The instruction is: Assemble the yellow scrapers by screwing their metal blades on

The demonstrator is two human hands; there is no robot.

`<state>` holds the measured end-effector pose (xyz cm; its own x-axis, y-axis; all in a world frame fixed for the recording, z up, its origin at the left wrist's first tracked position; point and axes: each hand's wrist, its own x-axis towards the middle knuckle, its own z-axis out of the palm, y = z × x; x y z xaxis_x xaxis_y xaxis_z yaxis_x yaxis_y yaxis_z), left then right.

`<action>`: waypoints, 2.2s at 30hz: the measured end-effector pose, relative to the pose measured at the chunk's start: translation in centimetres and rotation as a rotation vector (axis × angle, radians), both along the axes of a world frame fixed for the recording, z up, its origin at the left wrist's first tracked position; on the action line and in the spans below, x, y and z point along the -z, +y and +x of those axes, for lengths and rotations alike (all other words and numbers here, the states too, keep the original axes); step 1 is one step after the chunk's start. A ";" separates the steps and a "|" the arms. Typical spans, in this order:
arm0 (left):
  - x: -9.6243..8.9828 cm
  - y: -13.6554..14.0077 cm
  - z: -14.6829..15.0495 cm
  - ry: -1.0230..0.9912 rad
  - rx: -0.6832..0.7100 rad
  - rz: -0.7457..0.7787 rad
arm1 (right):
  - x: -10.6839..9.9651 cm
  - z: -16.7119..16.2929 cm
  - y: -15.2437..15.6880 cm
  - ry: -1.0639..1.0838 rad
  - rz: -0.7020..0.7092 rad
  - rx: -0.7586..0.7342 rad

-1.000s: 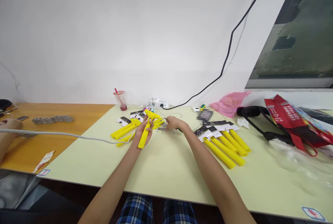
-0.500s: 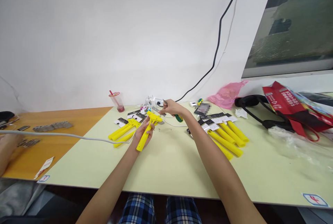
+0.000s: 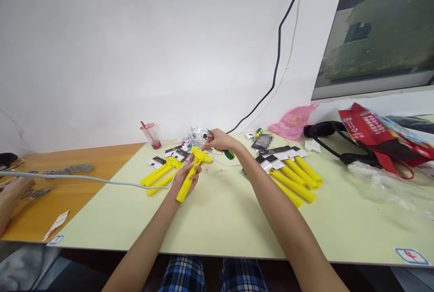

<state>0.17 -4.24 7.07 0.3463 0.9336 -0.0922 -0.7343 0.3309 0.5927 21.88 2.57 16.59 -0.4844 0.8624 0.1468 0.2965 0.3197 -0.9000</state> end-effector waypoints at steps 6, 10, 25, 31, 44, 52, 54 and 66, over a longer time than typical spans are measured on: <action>0.0 -0.2 0.0 0.007 0.009 0.004 | 0.0 -0.1 0.0 0.002 0.000 -0.037; -0.2 -0.3 0.0 -0.004 0.002 -0.006 | 0.1 0.0 0.2 0.007 0.015 -0.006; 0.2 -0.1 -0.2 0.002 0.017 0.018 | -0.1 -0.1 -0.2 0.005 0.002 -0.014; 0.3 -0.1 -0.2 0.017 0.023 0.033 | 0.2 -0.2 0.2 0.040 0.007 0.000; 0.1 -0.1 -0.1 0.017 0.023 0.026 | -0.2 -0.2 -0.3 0.011 0.039 0.008; 0.0 -0.2 -0.1 0.049 0.012 0.037 | -0.2 -0.1 0.1 -0.013 0.091 0.049; 0.0 -0.2 -0.1 0.048 0.019 0.036 | -0.2 -0.2 0.0 -0.015 0.102 0.039; 0.1 -0.2 -0.2 0.075 0.054 0.053 | -0.1 -1.2 -0.4 0.052 0.068 0.013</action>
